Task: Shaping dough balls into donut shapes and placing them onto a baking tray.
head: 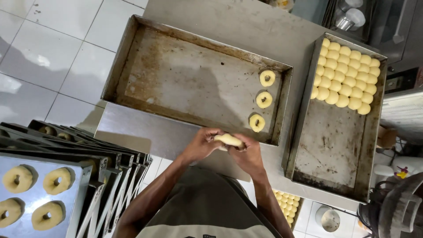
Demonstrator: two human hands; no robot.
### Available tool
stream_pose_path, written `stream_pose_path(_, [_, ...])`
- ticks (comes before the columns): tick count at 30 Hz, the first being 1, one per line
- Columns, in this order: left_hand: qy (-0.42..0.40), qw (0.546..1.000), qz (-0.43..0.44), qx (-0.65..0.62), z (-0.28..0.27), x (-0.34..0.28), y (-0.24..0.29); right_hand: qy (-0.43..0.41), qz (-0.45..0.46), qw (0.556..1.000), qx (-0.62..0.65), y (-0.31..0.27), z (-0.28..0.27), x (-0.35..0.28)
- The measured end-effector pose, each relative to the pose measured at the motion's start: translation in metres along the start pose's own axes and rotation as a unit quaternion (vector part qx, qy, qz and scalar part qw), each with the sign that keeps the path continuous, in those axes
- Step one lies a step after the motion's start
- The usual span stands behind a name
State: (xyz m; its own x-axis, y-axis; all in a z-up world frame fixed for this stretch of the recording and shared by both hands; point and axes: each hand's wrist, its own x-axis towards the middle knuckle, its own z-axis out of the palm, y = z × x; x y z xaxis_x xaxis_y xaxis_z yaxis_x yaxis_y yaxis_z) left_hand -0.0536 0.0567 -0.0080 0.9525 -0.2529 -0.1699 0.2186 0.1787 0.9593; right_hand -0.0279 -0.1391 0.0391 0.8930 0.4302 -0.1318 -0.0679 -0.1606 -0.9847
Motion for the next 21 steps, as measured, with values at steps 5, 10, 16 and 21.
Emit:
stream_pose_path(5, [0.013, 0.976, 0.057, 0.208, 0.002, -0.008, 0.023, -0.034, -0.034, 0.973, -0.225, 0.000, 0.002, -0.002])
stream_pose_path(10, [0.060, 0.938, 0.189, 0.286, 0.006, -0.011, 0.048, -0.045, -0.059, 0.956, -0.285, -0.011, 0.009, -0.002])
stream_pose_path(16, [0.101, 0.978, 0.007, 0.180, 0.005, -0.009, 0.010, 0.069, 0.038, 0.986, -0.148, -0.013, 0.017, 0.001])
stream_pose_path(21, [0.138, 0.986, 0.044, 0.084, 0.005, -0.006, -0.015, 0.095, 0.027, 0.989, -0.112, 0.045, 0.007, -0.002])
